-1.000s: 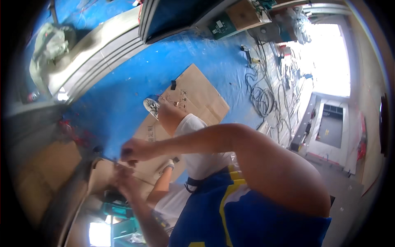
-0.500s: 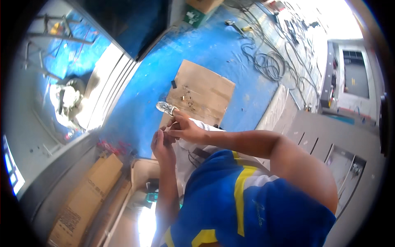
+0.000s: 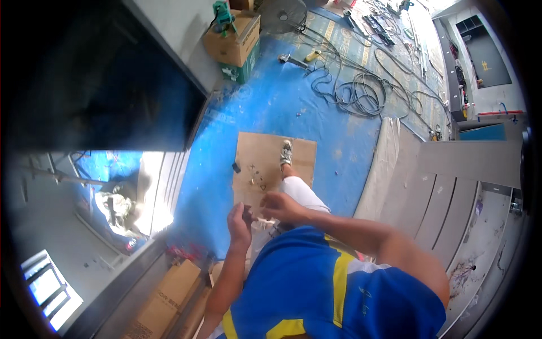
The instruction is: The person installs hinges onto a cabinet door by positioning the hinge plates and securing them with a screwdriver, then retrieves additional hardware from a tool case to complete the assembly.
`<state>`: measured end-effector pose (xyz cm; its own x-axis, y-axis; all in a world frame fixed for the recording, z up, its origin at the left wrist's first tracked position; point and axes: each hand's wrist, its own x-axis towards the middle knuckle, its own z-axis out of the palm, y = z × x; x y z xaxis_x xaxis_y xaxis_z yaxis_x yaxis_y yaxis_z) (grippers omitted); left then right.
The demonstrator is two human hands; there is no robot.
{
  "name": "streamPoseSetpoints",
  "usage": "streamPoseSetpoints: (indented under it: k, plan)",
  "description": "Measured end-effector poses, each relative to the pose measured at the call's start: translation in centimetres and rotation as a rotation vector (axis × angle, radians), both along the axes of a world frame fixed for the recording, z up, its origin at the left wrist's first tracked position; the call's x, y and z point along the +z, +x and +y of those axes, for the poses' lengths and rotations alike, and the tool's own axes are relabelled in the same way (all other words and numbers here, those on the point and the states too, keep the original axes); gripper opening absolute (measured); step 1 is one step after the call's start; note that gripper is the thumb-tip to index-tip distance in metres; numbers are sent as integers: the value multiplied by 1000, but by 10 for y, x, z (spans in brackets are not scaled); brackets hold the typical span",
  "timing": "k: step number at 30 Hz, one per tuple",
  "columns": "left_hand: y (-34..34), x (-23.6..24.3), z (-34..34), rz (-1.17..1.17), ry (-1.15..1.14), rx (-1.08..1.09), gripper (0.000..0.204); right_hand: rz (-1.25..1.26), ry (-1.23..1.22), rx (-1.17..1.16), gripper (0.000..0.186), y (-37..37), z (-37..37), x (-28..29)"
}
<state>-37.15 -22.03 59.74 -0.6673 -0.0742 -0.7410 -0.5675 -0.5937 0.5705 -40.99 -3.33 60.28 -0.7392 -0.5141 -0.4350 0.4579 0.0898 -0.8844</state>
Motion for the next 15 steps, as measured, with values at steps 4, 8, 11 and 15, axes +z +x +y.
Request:
streamPoseSetpoints:
  k: [4,8,11,15]
  plan:
    - [-69,-39,26,-65,-63,-23,22,154,274,10,19,-75,88,-12]
    - [-88,-112,5,-232,-327,-140,24,49,438,-194,20,-147,172,-49]
    - [-84,-151,-24,-396,-526,-198,23,51,308,-343,19,-222,221,-46]
    - [-65,-167,-50,-682,-547,-213,25,160,387,-335,17,-316,262,-51]
